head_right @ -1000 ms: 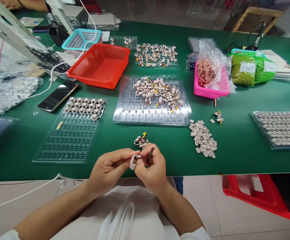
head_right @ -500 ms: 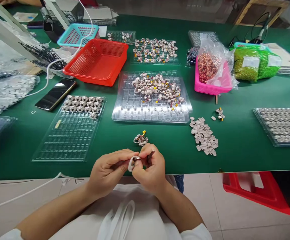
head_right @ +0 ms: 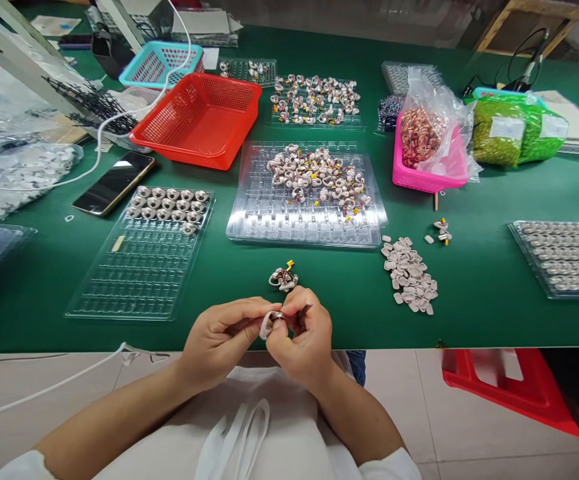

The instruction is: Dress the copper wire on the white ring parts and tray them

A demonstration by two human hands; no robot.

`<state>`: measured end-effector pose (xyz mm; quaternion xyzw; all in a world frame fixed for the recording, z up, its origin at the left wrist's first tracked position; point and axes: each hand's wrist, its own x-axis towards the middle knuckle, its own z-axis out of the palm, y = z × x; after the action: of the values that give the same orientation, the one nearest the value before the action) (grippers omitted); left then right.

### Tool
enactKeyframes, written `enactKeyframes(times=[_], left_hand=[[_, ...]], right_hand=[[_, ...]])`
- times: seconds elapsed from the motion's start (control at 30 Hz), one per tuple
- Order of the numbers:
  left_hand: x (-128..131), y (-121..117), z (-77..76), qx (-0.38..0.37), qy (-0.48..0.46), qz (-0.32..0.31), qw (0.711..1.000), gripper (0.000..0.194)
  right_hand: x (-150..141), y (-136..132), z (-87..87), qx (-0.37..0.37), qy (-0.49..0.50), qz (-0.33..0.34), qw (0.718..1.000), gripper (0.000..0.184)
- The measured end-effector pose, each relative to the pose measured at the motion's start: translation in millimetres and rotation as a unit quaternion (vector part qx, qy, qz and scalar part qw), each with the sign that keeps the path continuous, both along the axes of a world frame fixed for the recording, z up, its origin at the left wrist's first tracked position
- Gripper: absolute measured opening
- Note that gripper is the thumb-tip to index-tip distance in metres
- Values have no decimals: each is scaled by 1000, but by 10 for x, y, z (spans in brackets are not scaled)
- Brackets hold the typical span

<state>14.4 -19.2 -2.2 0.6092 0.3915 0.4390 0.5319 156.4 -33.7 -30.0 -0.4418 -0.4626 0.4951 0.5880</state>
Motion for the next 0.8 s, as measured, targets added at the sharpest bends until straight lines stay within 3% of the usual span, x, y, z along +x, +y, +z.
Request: enactKeyframes(times=[0.43, 0.67, 0.8], left_hand=[[-34, -50, 75, 59, -7, -3, 998, 26], [-24, -7, 27, -33, 30, -14, 999, 24], [-22, 98, 29, -94, 19, -57, 994, 27]], right_hand=[[-51, -57, 63, 24, 10, 3, 1000, 25], [18, 34, 13, -48, 22, 30, 998, 20], [203, 90, 62, -102, -20, 96, 990, 17]])
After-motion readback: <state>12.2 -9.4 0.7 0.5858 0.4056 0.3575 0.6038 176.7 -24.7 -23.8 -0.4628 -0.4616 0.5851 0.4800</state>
